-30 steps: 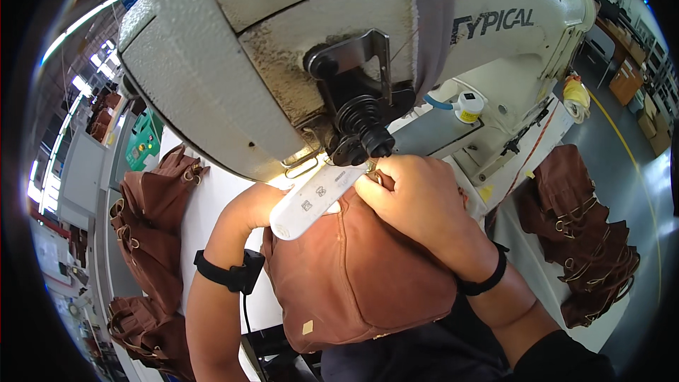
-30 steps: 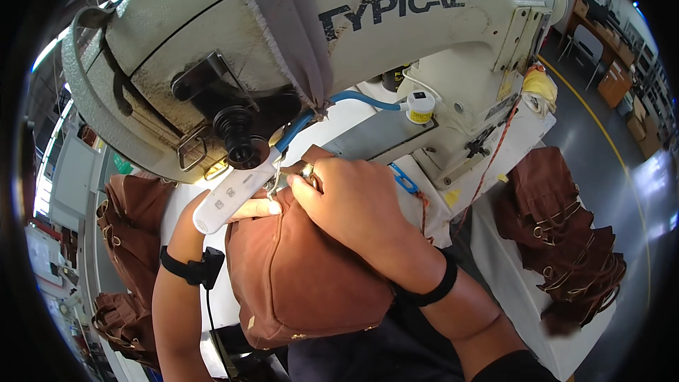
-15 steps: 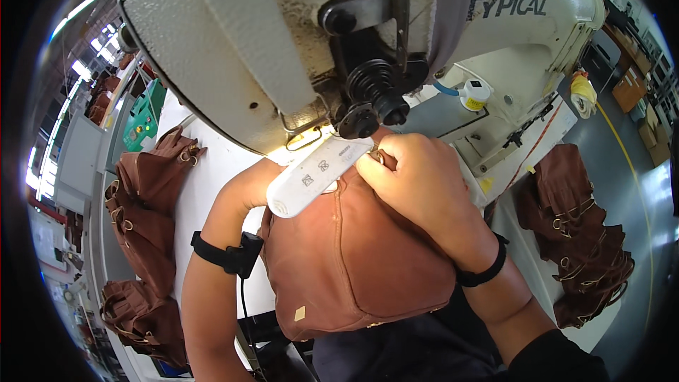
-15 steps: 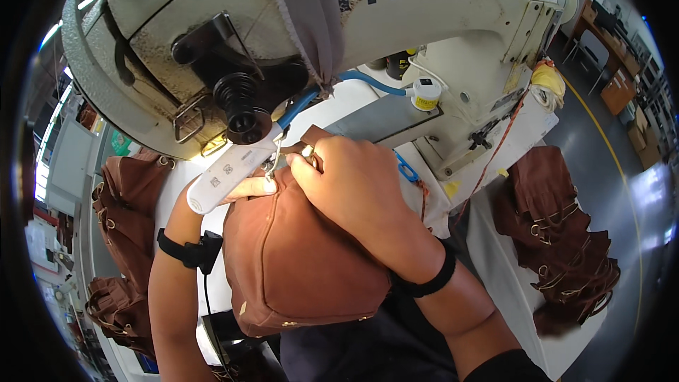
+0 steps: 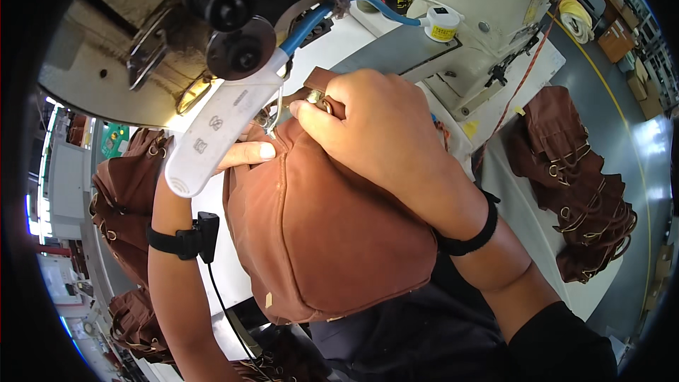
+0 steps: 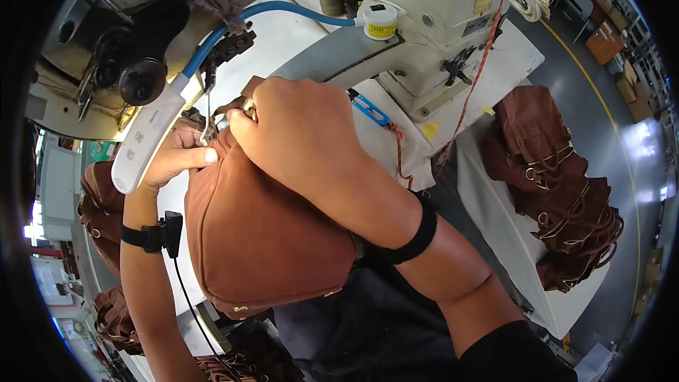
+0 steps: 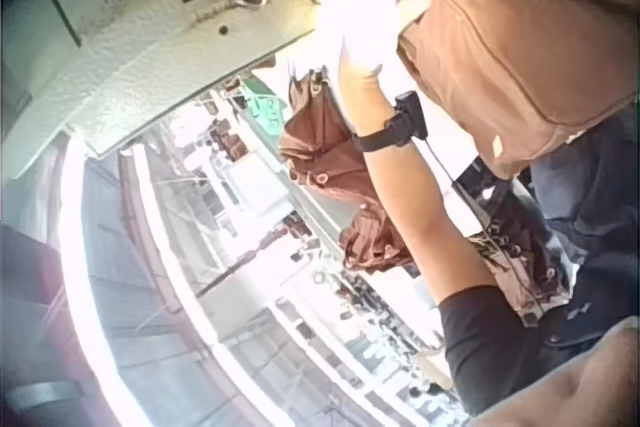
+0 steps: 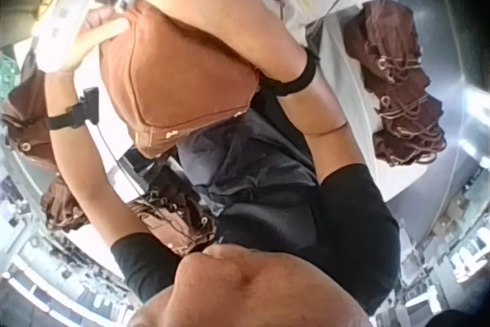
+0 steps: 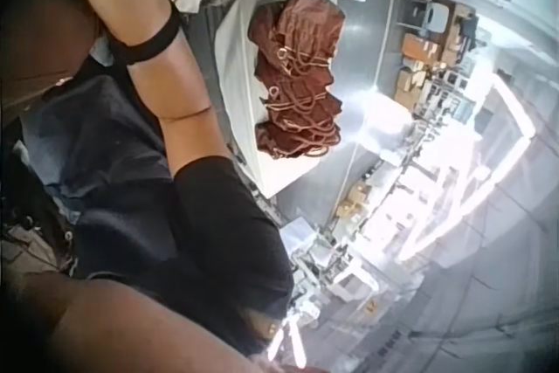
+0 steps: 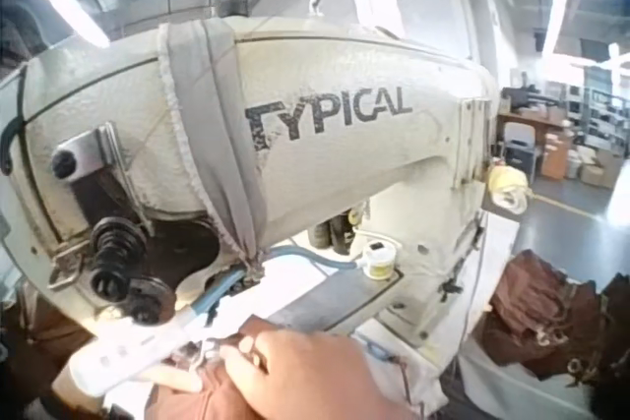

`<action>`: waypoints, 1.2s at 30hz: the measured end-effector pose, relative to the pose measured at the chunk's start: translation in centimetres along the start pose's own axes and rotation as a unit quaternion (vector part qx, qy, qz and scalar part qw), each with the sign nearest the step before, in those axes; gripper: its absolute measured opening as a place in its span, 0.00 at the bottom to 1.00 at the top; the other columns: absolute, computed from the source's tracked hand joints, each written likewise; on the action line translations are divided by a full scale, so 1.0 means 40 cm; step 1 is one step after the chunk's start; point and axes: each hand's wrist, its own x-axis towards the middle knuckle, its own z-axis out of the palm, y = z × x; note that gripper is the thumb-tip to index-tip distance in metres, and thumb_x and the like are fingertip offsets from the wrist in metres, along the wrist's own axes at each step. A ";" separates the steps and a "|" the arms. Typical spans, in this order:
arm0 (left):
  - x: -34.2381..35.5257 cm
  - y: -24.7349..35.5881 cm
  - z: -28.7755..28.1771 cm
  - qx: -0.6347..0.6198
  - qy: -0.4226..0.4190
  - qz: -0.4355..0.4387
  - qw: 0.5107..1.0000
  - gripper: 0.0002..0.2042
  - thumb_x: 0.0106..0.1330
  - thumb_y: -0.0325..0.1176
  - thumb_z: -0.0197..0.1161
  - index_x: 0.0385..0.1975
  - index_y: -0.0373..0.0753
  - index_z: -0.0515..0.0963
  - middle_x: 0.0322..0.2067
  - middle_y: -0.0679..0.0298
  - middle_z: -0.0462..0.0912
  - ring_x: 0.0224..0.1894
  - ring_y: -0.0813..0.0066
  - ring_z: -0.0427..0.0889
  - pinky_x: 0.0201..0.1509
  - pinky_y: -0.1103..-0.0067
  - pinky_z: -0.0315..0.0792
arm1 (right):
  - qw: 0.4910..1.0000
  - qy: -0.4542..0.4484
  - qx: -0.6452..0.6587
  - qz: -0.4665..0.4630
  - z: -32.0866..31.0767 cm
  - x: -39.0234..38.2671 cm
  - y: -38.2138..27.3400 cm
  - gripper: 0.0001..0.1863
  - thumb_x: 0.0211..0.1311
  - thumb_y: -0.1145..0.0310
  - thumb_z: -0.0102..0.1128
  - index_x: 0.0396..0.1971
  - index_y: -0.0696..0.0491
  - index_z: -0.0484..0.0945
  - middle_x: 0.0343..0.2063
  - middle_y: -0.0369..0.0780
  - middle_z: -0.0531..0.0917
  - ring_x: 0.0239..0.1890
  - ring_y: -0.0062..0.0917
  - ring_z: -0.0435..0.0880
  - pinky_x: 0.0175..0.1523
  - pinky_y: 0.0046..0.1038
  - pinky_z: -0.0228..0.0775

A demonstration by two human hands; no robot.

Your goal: The person uses a sewing machine to stitch a zipper onto a brown leather handbag. They guide the bag under the needle, sew along the zipper line, and trim excess thread with scissors. The person then inspects the finished bag and places it on a pile of completed items.

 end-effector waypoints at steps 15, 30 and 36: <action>0.000 -0.003 -0.016 0.154 -0.013 0.112 0.982 0.40 0.57 0.51 0.80 0.66 0.36 0.74 0.33 0.64 0.85 0.35 0.75 0.81 0.43 0.78 0.76 | 0.998 -0.046 -0.018 0.028 -0.027 -0.004 -0.035 0.16 0.64 0.54 0.65 0.30 0.53 0.87 0.21 0.45 0.85 0.26 0.46 0.85 0.33 0.44 0.75; 0.011 0.019 0.010 0.240 0.055 0.309 0.919 0.30 0.54 0.48 0.83 0.49 0.33 0.80 0.26 0.71 0.78 0.28 0.81 0.73 0.30 0.79 0.70 | 0.999 -0.024 -0.024 0.006 -0.020 -0.003 -0.017 0.14 0.64 0.56 0.64 0.36 0.52 0.86 0.20 0.44 0.85 0.24 0.43 0.85 0.31 0.42 0.75; -0.025 0.053 -0.018 0.094 0.033 0.050 0.994 0.24 0.52 0.47 0.85 0.34 0.32 0.84 0.26 0.68 0.83 0.29 0.78 0.80 0.31 0.79 0.74 | 0.996 -0.054 0.040 0.052 -0.012 -0.037 -0.015 0.19 0.66 0.57 0.68 0.25 0.58 0.80 0.16 0.42 0.80 0.19 0.33 0.80 0.28 0.35 0.67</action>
